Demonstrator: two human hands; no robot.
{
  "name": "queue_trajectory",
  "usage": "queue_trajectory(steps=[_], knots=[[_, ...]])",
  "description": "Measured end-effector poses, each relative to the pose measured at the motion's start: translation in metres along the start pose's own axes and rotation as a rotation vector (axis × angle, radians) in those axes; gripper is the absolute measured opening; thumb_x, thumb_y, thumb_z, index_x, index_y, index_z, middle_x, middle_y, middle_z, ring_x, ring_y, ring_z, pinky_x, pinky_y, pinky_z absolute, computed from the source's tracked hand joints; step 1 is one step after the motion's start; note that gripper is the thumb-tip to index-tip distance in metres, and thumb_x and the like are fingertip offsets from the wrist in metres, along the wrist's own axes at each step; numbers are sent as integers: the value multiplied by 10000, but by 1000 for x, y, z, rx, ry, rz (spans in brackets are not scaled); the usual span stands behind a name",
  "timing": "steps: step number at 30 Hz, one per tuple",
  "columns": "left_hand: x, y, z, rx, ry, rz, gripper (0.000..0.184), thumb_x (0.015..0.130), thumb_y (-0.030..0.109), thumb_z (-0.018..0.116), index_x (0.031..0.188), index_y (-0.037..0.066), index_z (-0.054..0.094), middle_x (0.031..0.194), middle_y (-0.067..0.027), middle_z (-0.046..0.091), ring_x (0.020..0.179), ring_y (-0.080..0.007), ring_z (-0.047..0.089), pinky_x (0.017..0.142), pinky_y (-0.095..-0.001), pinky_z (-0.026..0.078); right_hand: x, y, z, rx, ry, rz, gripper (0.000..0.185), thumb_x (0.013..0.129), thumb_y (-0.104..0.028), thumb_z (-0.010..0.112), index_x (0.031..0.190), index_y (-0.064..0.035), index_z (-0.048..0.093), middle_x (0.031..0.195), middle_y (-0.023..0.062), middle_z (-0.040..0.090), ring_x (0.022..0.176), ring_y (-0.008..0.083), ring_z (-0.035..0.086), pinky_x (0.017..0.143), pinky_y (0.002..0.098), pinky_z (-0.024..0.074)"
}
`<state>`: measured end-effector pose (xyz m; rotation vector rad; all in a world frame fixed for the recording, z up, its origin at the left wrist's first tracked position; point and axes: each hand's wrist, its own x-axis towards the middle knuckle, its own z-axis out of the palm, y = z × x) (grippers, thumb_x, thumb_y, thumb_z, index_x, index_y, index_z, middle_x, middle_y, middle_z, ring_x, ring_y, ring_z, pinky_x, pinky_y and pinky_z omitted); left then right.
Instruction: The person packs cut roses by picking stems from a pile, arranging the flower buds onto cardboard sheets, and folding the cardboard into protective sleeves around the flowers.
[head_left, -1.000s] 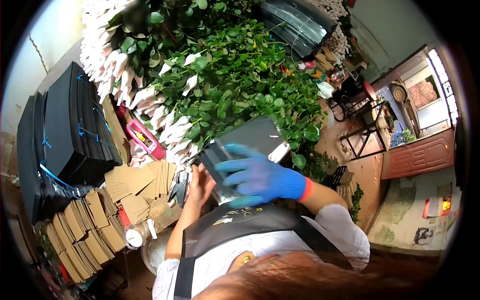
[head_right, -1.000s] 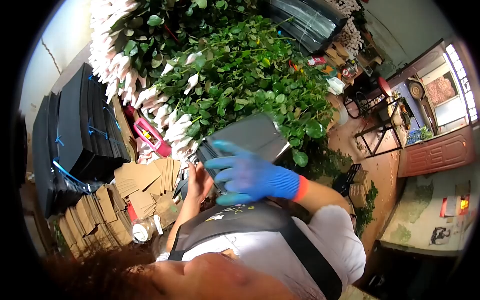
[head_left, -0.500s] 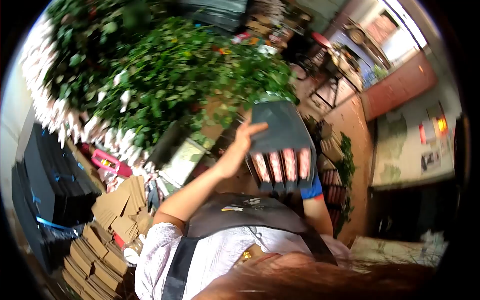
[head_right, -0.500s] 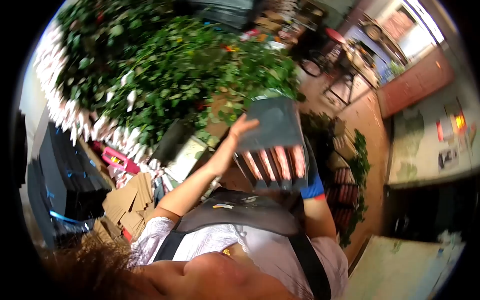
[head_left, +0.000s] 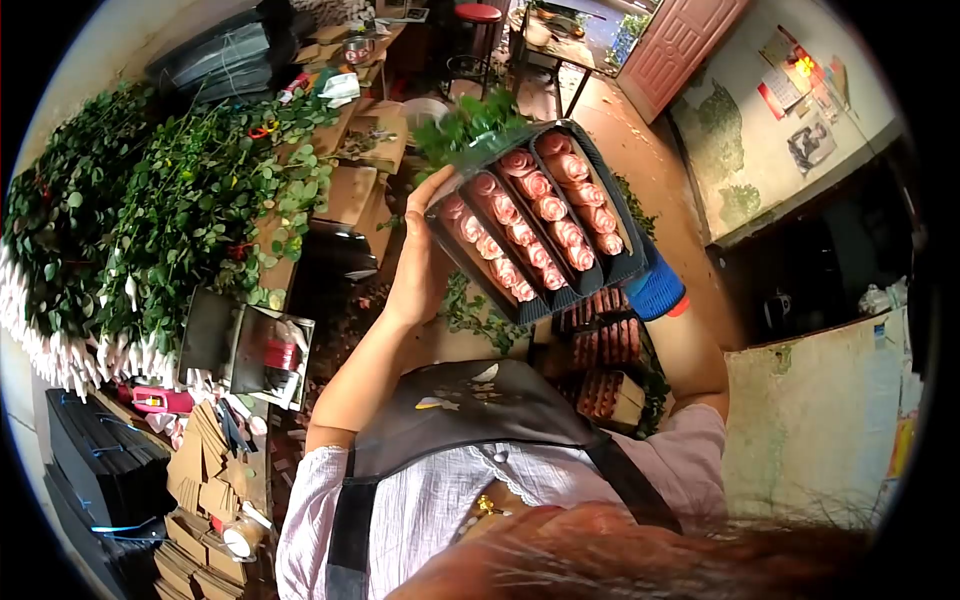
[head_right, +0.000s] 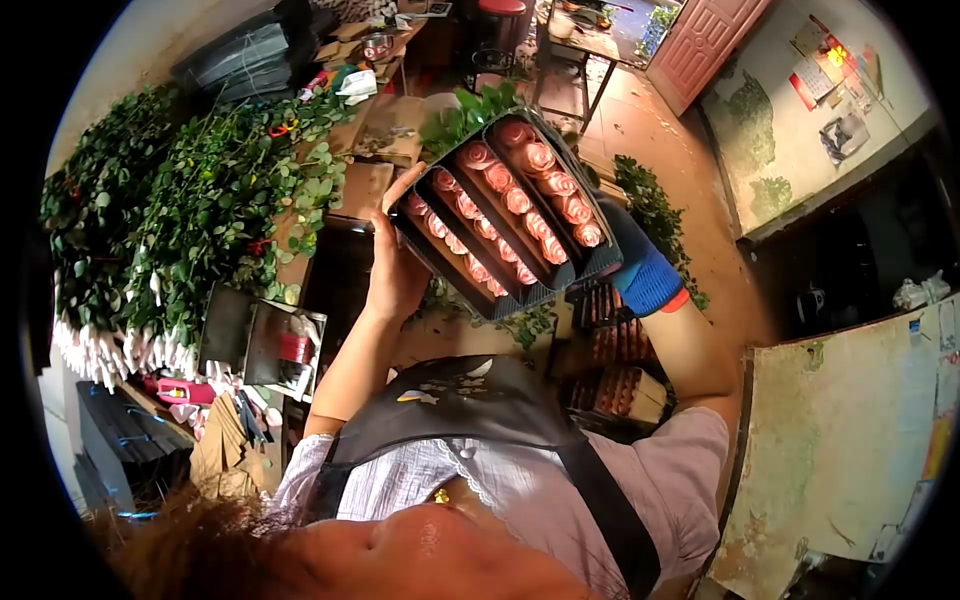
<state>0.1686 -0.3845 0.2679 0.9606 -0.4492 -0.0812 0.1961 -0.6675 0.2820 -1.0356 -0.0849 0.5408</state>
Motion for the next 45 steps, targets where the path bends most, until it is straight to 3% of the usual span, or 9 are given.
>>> queue_trajectory(steps=[10, 21, 25, 31, 32, 38, 39, 41, 45], knots=[[17, -54, 0, -42, -15, -380, 949, 913, 827, 311, 1578, 158, 200, 1597, -136, 290, 1455, -366, 308, 1061, -684, 349, -24, 36, -37, 150, 80, 13, 560, 987, -202, 573, 1498, -44, 404, 1463, 93, 516, 1276, 216, 539, 1099, 396, 420], [81, -56, -67, 145, -203, -229, 874, 975, 741, 305, 1592, 130, 206, 1657, -125, 151, 1521, -356, 177, 1164, -603, 275, 23, -39, -9, 121, 383, -137, 513, 1047, -328, 464, 1467, -33, 450, 1381, 116, 578, 1130, 206, 620, 961, 374, 514], [63, -93, -134, 259, -249, -570, 751, 1023, 643, 356, 1515, 77, 399, 1484, -153, 478, 1390, -289, 452, 1092, -487, 416, 23, -85, -39, 96, 514, -189, 519, 1069, -373, 425, 1456, -29, 466, 1352, 124, 601, 1077, 203, 649, 910, 367, 548], [-19, -182, -244, 421, 95, -1050, 541, 1013, 494, 546, 1372, 90, 549, 1301, -123, 629, 1220, -277, 596, 937, -440, 542, 45, -85, -257, 69, 672, -341, 529, 1026, -507, 510, 1341, -88, 584, 1206, 84, 689, 1026, 226, 676, 869, 416, 581], [-18, -179, -234, 421, 231, -1142, 407, 1035, 383, 559, 1301, 78, 608, 1146, -52, 689, 1046, -171, 649, 850, -370, 562, 33, -86, -306, 57, 368, -201, 532, 999, -527, 556, 1290, -86, 611, 1164, 46, 698, 996, 193, 671, 840, 376, 576], [-28, -244, -225, 395, 343, -1300, 365, 1025, 306, 597, 1269, 36, 604, 1116, -83, 699, 974, -173, 675, 824, -289, 528, 93, 14, -495, -385, 1393, -381, 633, 998, -441, 592, 1345, 82, 511, 1199, 142, 646, 999, 238, 604, 884, 392, 502], [-17, -250, -214, 411, 335, -1348, 349, 1033, 270, 586, 1270, 15, 595, 1137, -109, 698, 967, -189, 689, 876, -304, 545, 104, 34, -523, -507, 1471, -505, 659, 998, -490, 559, 1274, 108, 568, 1166, 165, 677, 970, 260, 626, 876, 394, 501], [-4, -261, -203, 554, 119, -1352, 345, 1043, 263, 571, 1265, 1, 601, 1134, -93, 698, 976, -149, 676, 872, -282, 535, 108, 69, -585, -581, 1589, -103, 745, 987, -572, 522, 1232, 127, 601, 1140, 198, 704, 963, 274, 648, 878, 396, 498], [6, -263, -183, 707, 164, -1278, 330, 1046, 244, 566, 1258, -4, 615, 1075, -63, 718, 949, -109, 653, 863, -257, 518, 125, 141, -633, -394, 1635, 17, 715, 969, -552, 536, 1259, 97, 609, 1145, 247, 697, 1012, 283, 652, 869, 398, 497]])
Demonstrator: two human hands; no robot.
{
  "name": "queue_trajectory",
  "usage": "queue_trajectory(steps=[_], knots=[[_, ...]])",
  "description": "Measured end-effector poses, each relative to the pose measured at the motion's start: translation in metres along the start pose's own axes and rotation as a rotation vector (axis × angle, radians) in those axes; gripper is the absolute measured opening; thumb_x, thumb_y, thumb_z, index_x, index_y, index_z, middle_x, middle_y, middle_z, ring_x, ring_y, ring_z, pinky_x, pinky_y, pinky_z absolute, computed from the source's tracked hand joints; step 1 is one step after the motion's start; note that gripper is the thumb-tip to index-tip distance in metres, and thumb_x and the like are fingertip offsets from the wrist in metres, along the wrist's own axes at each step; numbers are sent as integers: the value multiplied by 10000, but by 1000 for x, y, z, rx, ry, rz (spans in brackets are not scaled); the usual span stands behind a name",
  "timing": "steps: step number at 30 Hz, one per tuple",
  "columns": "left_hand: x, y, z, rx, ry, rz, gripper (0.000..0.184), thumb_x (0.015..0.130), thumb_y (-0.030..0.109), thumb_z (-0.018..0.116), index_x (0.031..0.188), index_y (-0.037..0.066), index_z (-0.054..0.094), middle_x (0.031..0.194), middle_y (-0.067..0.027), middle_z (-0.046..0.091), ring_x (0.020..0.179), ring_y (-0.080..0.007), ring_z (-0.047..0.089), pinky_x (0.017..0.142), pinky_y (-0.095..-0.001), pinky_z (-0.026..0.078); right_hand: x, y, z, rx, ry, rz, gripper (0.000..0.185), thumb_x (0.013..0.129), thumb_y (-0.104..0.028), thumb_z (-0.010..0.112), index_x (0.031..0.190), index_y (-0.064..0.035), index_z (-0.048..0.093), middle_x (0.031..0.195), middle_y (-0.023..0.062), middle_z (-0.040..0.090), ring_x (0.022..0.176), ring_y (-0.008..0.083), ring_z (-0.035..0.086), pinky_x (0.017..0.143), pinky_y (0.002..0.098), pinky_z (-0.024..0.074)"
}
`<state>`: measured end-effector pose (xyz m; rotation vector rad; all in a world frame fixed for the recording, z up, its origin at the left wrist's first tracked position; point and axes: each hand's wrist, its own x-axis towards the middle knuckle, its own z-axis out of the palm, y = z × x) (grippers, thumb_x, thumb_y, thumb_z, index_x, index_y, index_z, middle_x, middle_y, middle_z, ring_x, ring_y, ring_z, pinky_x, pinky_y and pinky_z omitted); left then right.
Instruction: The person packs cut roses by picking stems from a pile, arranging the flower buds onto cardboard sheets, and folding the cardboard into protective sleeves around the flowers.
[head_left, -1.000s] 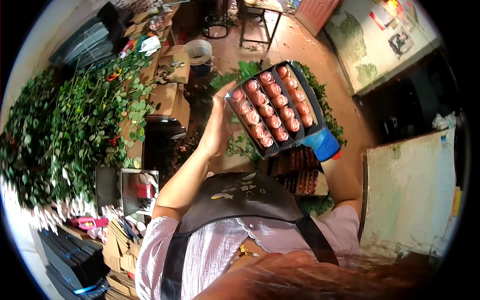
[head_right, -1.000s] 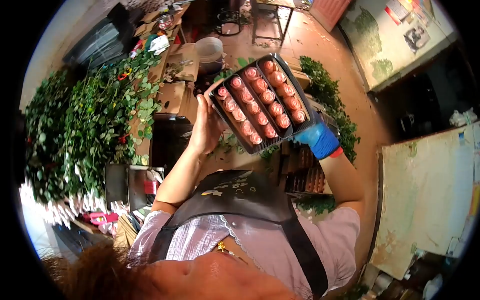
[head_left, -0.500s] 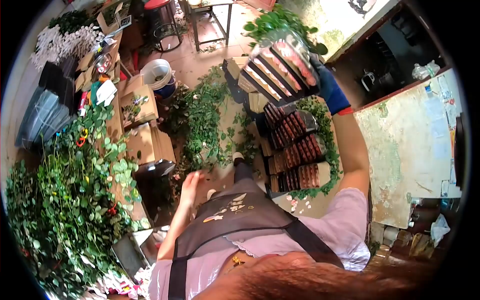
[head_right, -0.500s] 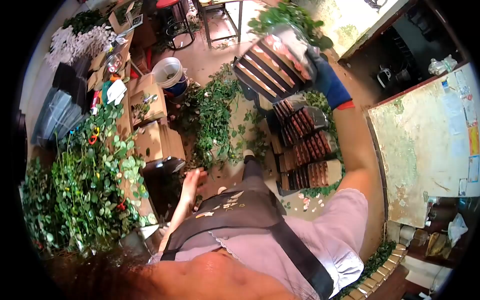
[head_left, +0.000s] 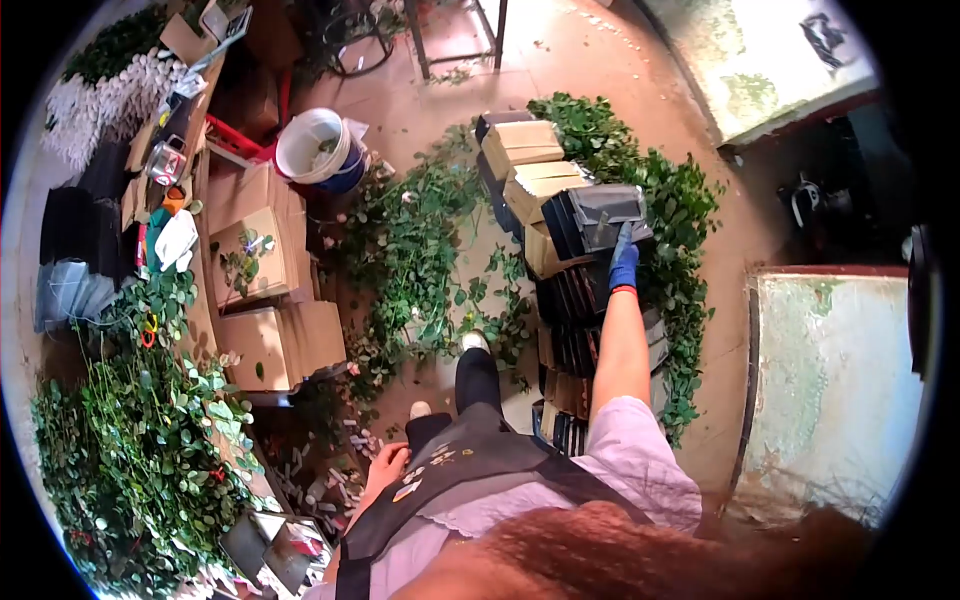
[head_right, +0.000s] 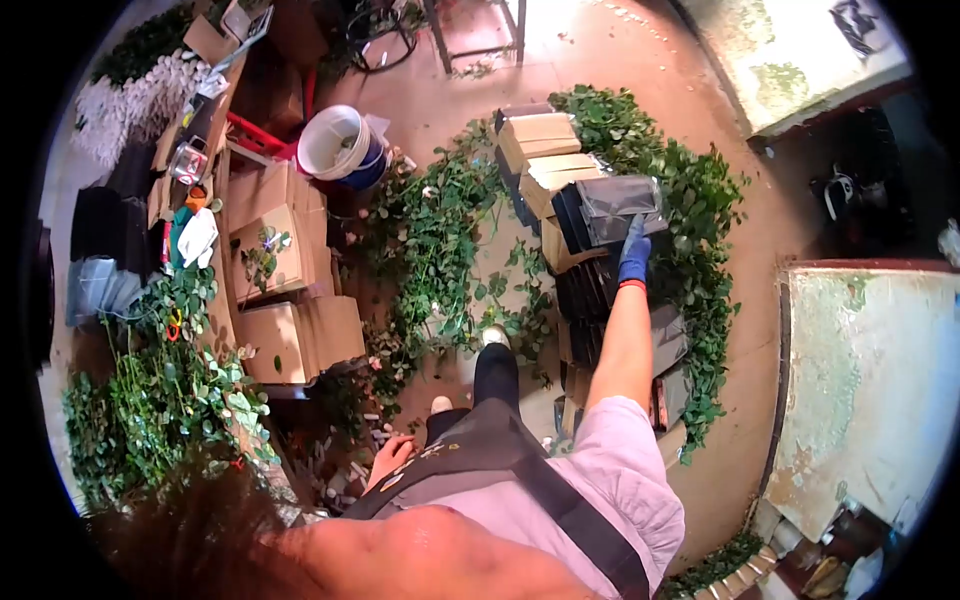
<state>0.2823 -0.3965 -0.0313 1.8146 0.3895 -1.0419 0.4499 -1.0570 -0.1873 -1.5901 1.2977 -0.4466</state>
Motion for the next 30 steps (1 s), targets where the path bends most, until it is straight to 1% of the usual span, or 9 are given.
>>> queue_trajectory(steps=[4, 6, 10, 13, 16, 18, 21, 24, 30], knots=[[-1, -15, 11, -176, 118, -120, 294, 1002, 241, 626, 1215, 42, 663, 901, -23, 695, 771, -77, 602, 697, -248, 496, 4, 71, 48, -174, -205, -37, 581, 907, -340, 588, 1302, 84, 559, 1185, 279, 667, 1068, 366, 640, 908, 397, 493], [-1, -23, 17, -79, 121, -147, 326, 1015, 268, 620, 1236, 30, 644, 989, -49, 710, 866, -103, 635, 790, -257, 510, -22, 54, 74, -226, 28, -40, 509, 846, -285, 641, 1193, 82, 578, 1211, 315, 627, 1093, 361, 623, 895, 418, 493], [-12, -15, 35, 32, 163, -79, 380, 1008, 329, 629, 1241, 28, 633, 1022, -72, 706, 949, -145, 653, 877, -290, 511, -29, 15, 67, -659, -335, -10, 528, 836, -317, 651, 1166, 90, 580, 1270, 356, 581, 1123, 468, 597, 903, 481, 505], [-18, -26, 55, -15, 265, -53, 369, 986, 349, 633, 1217, 63, 660, 968, -111, 715, 920, -184, 685, 827, -314, 523, -76, -18, 82, -969, -284, -501, 672, 869, -366, 638, 1365, 68, 508, 1378, 352, 509, 1319, 460, 473, 1085, 494, 408], [-28, -27, 75, -149, 312, -158, 385, 982, 359, 625, 1234, 69, 650, 1051, -124, 735, 1013, -229, 709, 871, -337, 534, -131, -33, 126, -683, -474, -913, 654, 890, -342, 649, 1421, 8, 495, 1461, 322, 447, 1342, 441, 456, 1119, 477, 375], [-26, -52, 89, -286, 351, -86, 369, 984, 338, 631, 1245, 76, 645, 1041, -138, 736, 975, -216, 716, 843, -331, 542, -164, -2, 181, -502, -971, -457, 639, 894, -394, 672, 1383, -6, 535, 1363, 274, 575, 1245, 408, 564, 1053, 455, 441], [-29, -82, 107, -373, 452, -47, 360, 984, 335, 639, 1241, 83, 652, 960, -122, 731, 898, -195, 705, 811, -319, 537, -300, -31, 239, -680, -1425, -316, 758, 898, -583, 621, 1379, -4, 535, 1294, 277, 621, 1210, 416, 595, 1008, 464, 462], [-37, -98, 115, -429, 529, -42, 348, 999, 326, 625, 1235, 71, 649, 919, -86, 710, 864, -154, 665, 794, -297, 522, -413, -6, 304, -678, -1487, -532, 872, 884, -604, 639, 1402, 75, 464, 1254, 290, 637, 1190, 419, 603, 1003, 465, 462], [-74, -134, 123, -820, 617, -33, 323, 1011, 245, 641, 1242, 19, 628, 1006, -50, 686, 932, -102, 614, 837, -258, 495, -584, 29, 412, -303, -1486, -470, 782, 867, -600, 659, 1196, 103, 558, 1089, 294, 681, 982, 434, 670, 837, 469, 522]])
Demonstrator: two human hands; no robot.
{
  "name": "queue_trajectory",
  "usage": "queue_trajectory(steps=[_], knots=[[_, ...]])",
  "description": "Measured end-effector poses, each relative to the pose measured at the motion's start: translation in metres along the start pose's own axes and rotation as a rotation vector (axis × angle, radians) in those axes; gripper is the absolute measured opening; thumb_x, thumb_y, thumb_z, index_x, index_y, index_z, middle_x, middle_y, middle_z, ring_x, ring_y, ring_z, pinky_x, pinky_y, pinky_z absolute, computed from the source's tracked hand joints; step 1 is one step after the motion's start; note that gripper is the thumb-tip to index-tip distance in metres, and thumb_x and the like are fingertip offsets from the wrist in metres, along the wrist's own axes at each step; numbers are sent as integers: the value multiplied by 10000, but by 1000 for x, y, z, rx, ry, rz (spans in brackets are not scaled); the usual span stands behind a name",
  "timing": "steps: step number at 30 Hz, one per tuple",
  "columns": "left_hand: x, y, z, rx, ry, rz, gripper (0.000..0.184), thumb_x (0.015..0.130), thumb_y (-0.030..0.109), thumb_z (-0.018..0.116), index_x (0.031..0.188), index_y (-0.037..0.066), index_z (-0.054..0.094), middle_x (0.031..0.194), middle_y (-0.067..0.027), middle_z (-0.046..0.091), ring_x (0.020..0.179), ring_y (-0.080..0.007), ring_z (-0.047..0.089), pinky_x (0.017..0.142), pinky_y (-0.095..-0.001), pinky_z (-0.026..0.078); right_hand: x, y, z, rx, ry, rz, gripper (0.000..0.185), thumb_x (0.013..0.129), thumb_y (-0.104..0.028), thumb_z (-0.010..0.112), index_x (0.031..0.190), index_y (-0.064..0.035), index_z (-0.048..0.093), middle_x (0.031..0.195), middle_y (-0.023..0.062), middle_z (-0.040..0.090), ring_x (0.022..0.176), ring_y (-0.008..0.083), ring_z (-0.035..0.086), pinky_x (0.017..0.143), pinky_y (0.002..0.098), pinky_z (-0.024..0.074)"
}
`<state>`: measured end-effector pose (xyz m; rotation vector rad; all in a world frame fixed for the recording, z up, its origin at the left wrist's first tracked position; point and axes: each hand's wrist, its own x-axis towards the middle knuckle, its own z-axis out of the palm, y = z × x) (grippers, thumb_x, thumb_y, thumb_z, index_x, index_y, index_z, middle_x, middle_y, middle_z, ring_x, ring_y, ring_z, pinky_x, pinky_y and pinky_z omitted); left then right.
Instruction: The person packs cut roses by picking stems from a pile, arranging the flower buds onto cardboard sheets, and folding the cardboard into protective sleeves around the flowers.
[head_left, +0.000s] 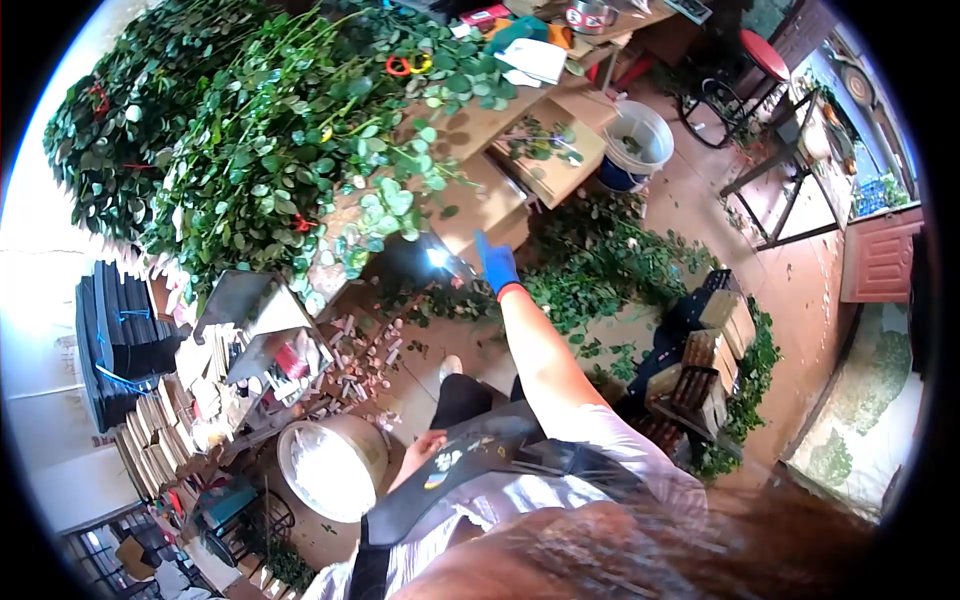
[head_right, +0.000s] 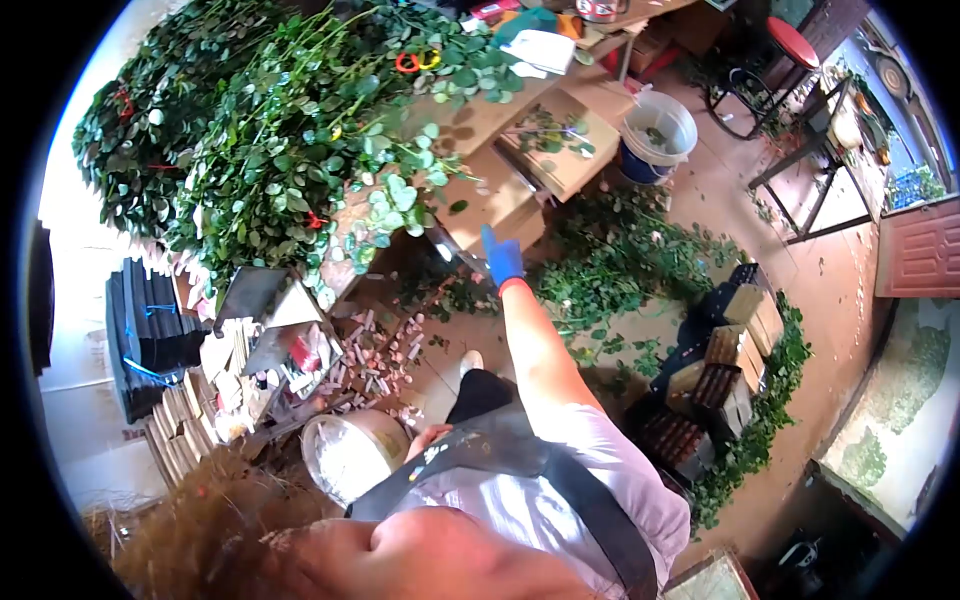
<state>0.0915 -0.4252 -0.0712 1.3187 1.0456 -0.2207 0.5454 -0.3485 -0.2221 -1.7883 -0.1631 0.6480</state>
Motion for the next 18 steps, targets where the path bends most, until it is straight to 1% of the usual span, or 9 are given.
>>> queue_trajectory(steps=[1, 4, 6, 8, 10, 12, 15, 16, 18], knots=[[-5, -1, -12, -75, 3, 2, 333, 1007, 246, 647, 1251, 20, 623, 1007, -51, 685, 931, -107, 617, 836, -257, 496, 15, 3, 12, -83, -46, -32, 749, 871, -585, 657, 1164, 99, 576, 1048, 298, 686, 950, 438, 676, 816, 480, 525], [-24, -13, -53, -210, 34, -32, 366, 997, 249, 664, 1262, 2, 609, 1000, -57, 682, 928, -114, 623, 841, -250, 497, 36, 10, 37, -99, -1, 205, 546, 919, -460, 565, 913, 77, 668, 893, 309, 686, 939, 467, 666, 793, 520, 523], [-21, -36, -79, -259, 62, 5, 361, 1005, 244, 651, 1254, -15, 614, 1006, -60, 681, 916, -115, 620, 835, -252, 496, 44, 28, 33, 82, 67, 250, 505, 923, -430, 547, 927, 57, 683, 895, 304, 685, 938, 462, 667, 808, 516, 518], [-19, -24, -100, -319, 49, -63, 349, 1020, 238, 624, 1246, -27, 621, 1006, -63, 679, 911, -120, 618, 836, -253, 493, 30, 37, 9, 17, 189, 114, 450, 922, -392, 564, 1009, 33, 684, 942, 275, 701, 933, 417, 684, 810, 480, 518], [-6, -4, -115, -6, 60, -18, 349, 1032, 253, 598, 1248, -20, 621, 999, -76, 688, 923, -133, 624, 859, -270, 497, -19, 11, -32, -57, 291, -56, 417, 931, -353, 576, 1106, 13, 673, 1000, 244, 715, 931, 370, 693, 813, 444, 514], [5, 31, -128, 53, -26, 49, 354, 1027, 261, 599, 1254, -9, 620, 1028, -106, 711, 951, -162, 651, 876, -293, 508, -85, -24, -84, -168, 286, -26, 418, 954, -321, 564, 1208, 3, 638, 1049, 221, 718, 927, 342, 687, 816, 423, 512], [27, 94, -144, 358, -41, 207, 384, 987, 308, 628, 1267, 46, 600, 1103, -191, 719, 1036, -309, 705, 893, -390, 538, -175, -50, -161, -367, 244, -99, 424, 977, -357, 562, 1264, -52, 629, 1074, 217, 712, 961, 361, 689, 826, 426, 517], [46, 101, -146, 419, -43, 376, 378, 962, 301, 648, 1250, 63, 587, 1086, -192, 716, 1043, -349, 695, 881, -421, 547, -200, -65, -185, -514, 234, -72, 425, 980, -375, 566, 1277, -76, 629, 1087, 213, 709, 972, 370, 688, 827, 425, 519], [47, 172, -139, 501, -17, 586, 429, 931, 257, 677, 1293, 63, 553, 1154, -189, 688, 1030, -358, 690, 872, -430, 553, -257, -129, -210, -636, 222, -60, 423, 1003, -299, 572, 1321, -22, 602, 1139, 153, 715, 987, 169, 658, 890, 327, 505]])
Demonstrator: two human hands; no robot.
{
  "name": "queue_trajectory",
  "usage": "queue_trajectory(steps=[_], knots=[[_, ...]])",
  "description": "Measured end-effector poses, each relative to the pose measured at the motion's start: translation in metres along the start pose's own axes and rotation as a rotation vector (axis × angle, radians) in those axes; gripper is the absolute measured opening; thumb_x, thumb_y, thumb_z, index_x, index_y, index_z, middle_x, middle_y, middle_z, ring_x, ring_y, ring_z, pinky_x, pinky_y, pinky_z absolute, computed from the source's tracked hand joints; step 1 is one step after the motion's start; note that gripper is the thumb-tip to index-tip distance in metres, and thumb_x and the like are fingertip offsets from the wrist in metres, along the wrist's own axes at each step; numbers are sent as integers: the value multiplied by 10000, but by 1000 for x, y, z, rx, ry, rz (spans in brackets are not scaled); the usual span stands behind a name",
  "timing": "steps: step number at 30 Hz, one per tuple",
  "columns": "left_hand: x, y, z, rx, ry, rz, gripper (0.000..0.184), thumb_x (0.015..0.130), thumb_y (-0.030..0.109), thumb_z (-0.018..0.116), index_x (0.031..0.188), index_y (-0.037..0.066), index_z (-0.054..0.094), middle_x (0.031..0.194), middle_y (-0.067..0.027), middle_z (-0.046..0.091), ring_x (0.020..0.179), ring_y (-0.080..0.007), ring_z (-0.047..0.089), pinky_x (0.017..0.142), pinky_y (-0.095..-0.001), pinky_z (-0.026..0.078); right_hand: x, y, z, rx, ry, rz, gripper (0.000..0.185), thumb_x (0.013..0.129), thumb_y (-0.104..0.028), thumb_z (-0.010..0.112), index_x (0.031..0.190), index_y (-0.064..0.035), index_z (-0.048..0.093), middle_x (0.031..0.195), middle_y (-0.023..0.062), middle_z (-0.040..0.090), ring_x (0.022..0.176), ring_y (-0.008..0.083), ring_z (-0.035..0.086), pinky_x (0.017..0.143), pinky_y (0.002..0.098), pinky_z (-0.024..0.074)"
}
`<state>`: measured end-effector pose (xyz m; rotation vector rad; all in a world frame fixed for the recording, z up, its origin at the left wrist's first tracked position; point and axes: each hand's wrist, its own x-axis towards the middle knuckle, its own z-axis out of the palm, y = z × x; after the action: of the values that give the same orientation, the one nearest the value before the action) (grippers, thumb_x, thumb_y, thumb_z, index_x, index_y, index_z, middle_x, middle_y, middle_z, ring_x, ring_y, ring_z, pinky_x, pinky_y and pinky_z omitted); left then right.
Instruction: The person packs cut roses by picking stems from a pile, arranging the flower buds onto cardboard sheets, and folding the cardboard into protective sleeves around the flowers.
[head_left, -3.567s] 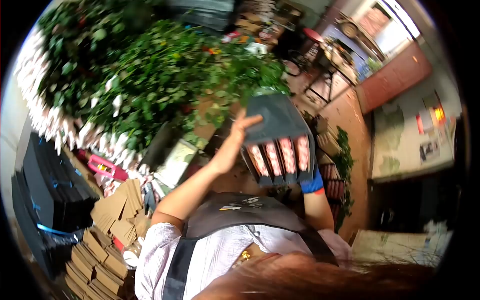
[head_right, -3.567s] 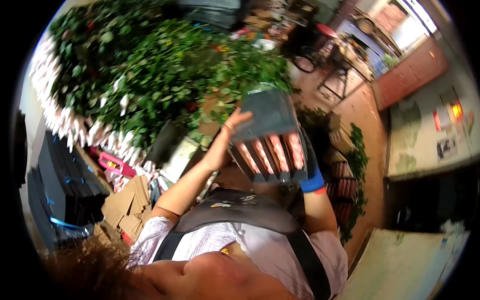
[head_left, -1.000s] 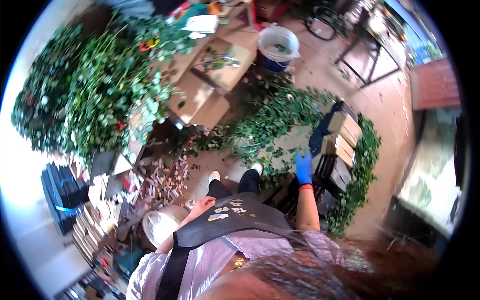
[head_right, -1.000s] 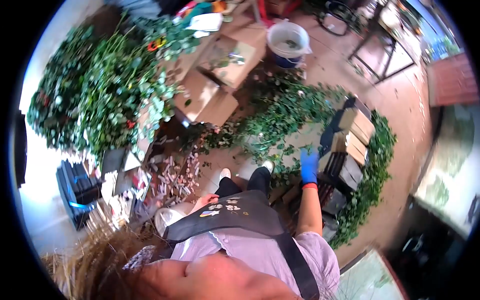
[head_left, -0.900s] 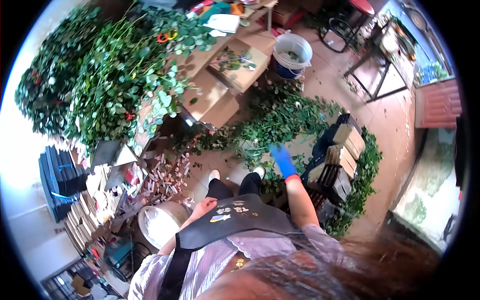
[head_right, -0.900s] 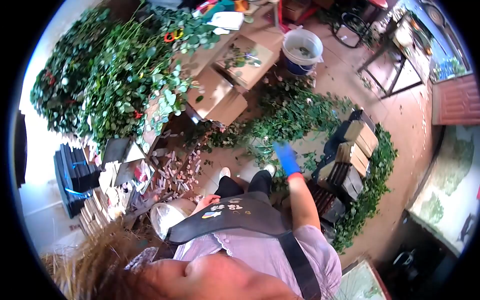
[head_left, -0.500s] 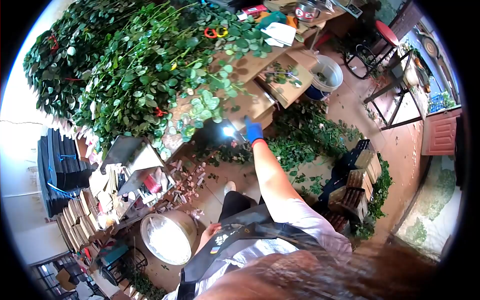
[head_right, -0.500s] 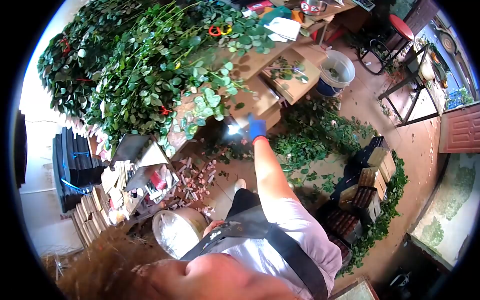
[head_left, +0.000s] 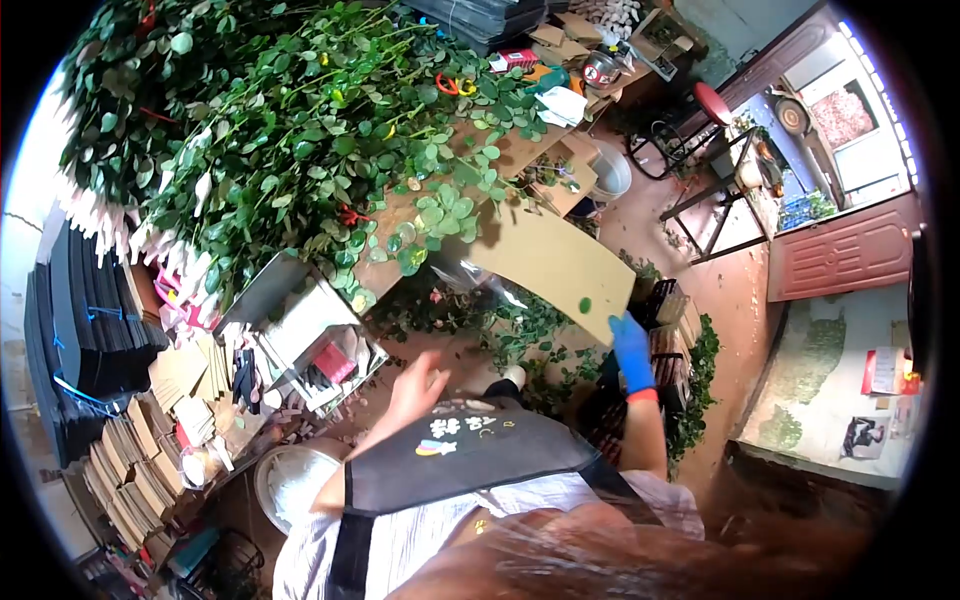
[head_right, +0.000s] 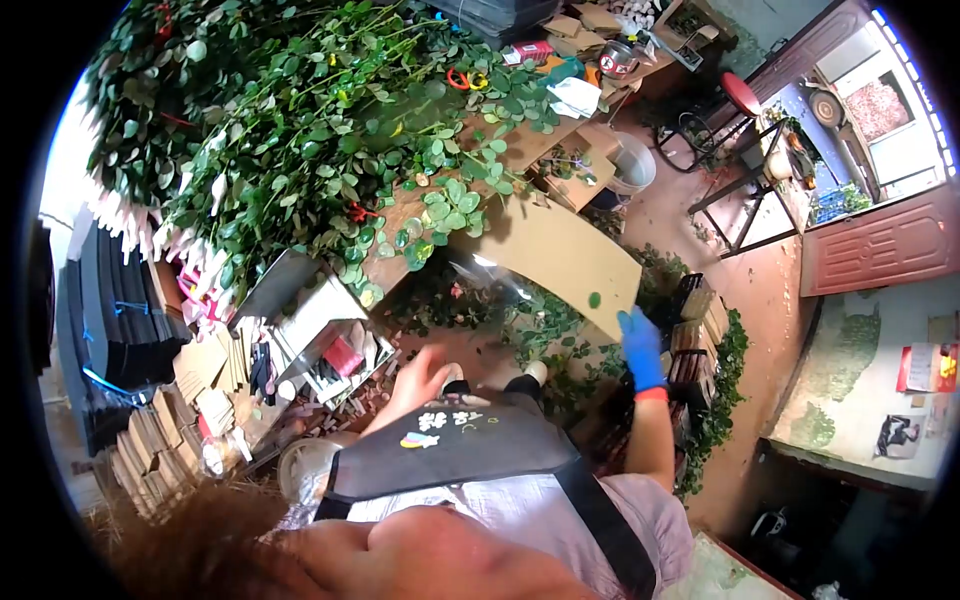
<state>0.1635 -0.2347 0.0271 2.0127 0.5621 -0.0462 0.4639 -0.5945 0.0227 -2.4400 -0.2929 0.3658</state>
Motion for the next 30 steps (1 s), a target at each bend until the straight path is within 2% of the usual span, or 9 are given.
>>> queue_trajectory(steps=[2, 6, 10, 12, 15, 18, 26, 28, 30], knots=[[35, 34, -5, 63, 117, 290, 604, 896, 238, 719, 1404, 36, 460, 1274, -221, 622, 1177, -379, 613, 955, -444, 520, -27, -26, -45, -56, 20, -140, 360, 991, -316, 542, 1281, -125, 637, 1086, 194, 702, 951, 378, 685, 828, 423, 537], [77, 128, -16, 271, 191, 651, 1066, 694, 306, 879, 1509, -28, 278, 1518, -263, 380, 1411, -480, 342, 1172, -526, 306, -65, -154, -117, -536, -213, -349, 330, 981, -219, 556, 1288, -145, 652, 1100, 146, 713, 938, 318, 694, 825, 407, 548], [90, 144, 5, 7, -10, 792, 613, 813, 224, 777, 1365, 68, 559, 1284, -197, 630, 1231, -380, 582, 1055, -463, 457, -55, -204, -132, -454, -301, -683, 334, 948, -205, 587, 1272, -177, 659, 1091, 130, 709, 968, 341, 681, 848, 417, 550], [81, 134, 8, -63, -35, 621, 301, 821, 68, 686, 1116, 111, 729, 935, -123, 729, 840, -318, 709, 747, -397, 565, -39, -229, -134, -552, -391, -627, 345, 918, -230, 640, 1256, -168, 670, 1105, 133, 706, 1000, 335, 676, 885, 424, 543], [62, 128, -2, -28, 70, 508, 310, 809, 45, 681, 1109, 108, 733, 977, -129, 732, 860, -326, 710, 760, -391, 577, -23, -280, -112, -286, -274, -966, 393, 857, -207, 711, 1248, -175, 685, 1090, 134, 721, 973, 337, 695, 873, 419, 554], [41, 122, -15, -56, 222, 419, 307, 827, 60, 666, 1126, 96, 727, 960, -139, 735, 852, -317, 723, 772, -387, 587, 18, -294, -85, -368, -686, -1094, 411, 821, -181, 709, 1228, -144, 677, 1106, 128, 711, 997, 338, 675, 903, 418, 545], [-23, 13, -57, 233, 507, -260, 293, 978, 299, 554, 950, 28, 661, 870, -226, 690, 823, -443, 667, 716, -508, 533, 17, -448, -88, 146, 127, -1551, 357, 871, -48, 662, 1226, -57, 702, 1226, 121, 702, 1162, 301, 656, 1012, 381, 498], [-29, 4, -75, 243, 694, -273, 352, 1003, 318, 542, 878, 0, 622, 780, -221, 675, 732, -387, 689, 655, -488, 532, 5, -488, -72, 130, 141, -1658, 378, 847, -63, 697, 1225, -50, 695, 1238, 109, 699, 1161, 300, 656, 1007, 381, 499], [-38, 23, -103, -546, 663, -311, 441, 1036, 375, 519, 906, -24, 655, 690, -124, 684, 568, -191, 681, 506, -319, 535, -4, -523, -40, 98, 61, -1766, 425, 807, -41, 710, 1230, -87, 695, 1227, 108, 699, 1133, 303, 663, 988, 386, 510]])
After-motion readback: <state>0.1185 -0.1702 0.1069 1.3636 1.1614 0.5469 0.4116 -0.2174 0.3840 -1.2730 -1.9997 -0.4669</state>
